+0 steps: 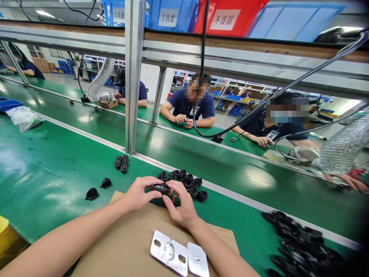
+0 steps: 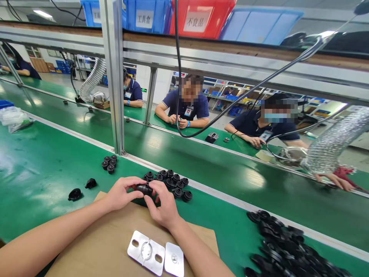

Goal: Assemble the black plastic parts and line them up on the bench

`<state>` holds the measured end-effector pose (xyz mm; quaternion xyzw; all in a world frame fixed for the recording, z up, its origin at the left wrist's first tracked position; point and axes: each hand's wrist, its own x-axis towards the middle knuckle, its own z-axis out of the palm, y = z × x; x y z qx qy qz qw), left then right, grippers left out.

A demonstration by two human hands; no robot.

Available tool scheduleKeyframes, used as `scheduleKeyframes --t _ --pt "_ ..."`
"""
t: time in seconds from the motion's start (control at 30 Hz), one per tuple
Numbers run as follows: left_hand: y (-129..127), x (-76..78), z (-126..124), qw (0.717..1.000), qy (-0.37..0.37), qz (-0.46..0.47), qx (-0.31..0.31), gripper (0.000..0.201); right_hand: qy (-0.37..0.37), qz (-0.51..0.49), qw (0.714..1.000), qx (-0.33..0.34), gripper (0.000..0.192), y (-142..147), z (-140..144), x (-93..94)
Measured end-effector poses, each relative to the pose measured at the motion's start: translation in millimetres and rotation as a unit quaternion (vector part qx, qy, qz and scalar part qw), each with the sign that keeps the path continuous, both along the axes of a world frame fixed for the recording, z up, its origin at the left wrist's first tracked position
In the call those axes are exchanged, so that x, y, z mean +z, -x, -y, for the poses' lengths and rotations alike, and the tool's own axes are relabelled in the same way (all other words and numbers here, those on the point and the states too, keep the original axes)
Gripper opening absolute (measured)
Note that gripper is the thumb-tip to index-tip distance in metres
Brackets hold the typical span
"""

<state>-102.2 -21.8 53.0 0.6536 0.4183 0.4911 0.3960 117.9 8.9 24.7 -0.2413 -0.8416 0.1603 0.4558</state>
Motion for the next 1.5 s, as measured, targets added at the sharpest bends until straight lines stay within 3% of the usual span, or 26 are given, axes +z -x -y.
scheduleKeyframes --t 0.13,0.37,0.47,0.6,0.67,0.77,0.87,1.07,1.27,1.4,1.5 --pt "1.3 -3.2 -0.7 1.0 0.013 0.011 -0.008 0.034 -0.057 0.029 0.998 -0.008 0.033 -0.1 -1.1 1.8" --pt "2.1 -4.0 -1.0 1.0 -0.003 0.0 -0.018 0.034 -0.033 0.053 0.998 -0.023 0.029 0.2 1.7 12.5" --pt "1.9 -2.4 -0.1 0.999 -0.006 -0.011 -0.03 0.032 -0.037 0.074 0.996 -0.038 0.012 -1.3 0.3 12.2" --pt "1.8 0.0 0.0 0.999 0.007 -0.009 -0.032 0.032 -0.046 0.082 0.995 -0.021 0.027 -6.0 -2.2 10.9" --pt "2.2 0.7 -1.1 0.999 0.029 0.01 -0.023 0.034 -0.022 0.067 0.997 -0.015 0.024 -7.7 -1.8 10.5" --pt "2.0 0.2 -2.4 0.996 0.069 0.055 -0.024 0.038 0.021 0.038 0.999 0.007 0.04 -7.5 -0.2 8.3" --pt "0.3 -0.8 -1.9 0.993 0.087 0.078 -0.031 0.039 0.002 0.029 0.999 0.023 0.043 -4.7 0.7 4.4" --pt "1.5 0.6 -0.3 0.998 0.047 0.047 -0.019 0.04 0.016 0.028 0.999 -0.02 0.029 -1.4 -0.4 1.5" --pt "6.6 0.2 -1.4 0.998 0.04 0.014 -0.056 0.04 0.049 -0.011 0.999 -0.02 0.024 -2.1 -0.1 1.2" --pt "5.8 0.8 0.2 0.996 -0.078 -0.036 -0.008 0.037 0.073 -0.012 0.997 -0.019 0.02 -2.2 -0.4 -1.5" --pt "6.5 2.7 1.7 0.988 -0.137 -0.074 -0.008 0.047 0.092 -0.015 0.996 -0.015 0.019 -2.3 -0.9 -2.0"
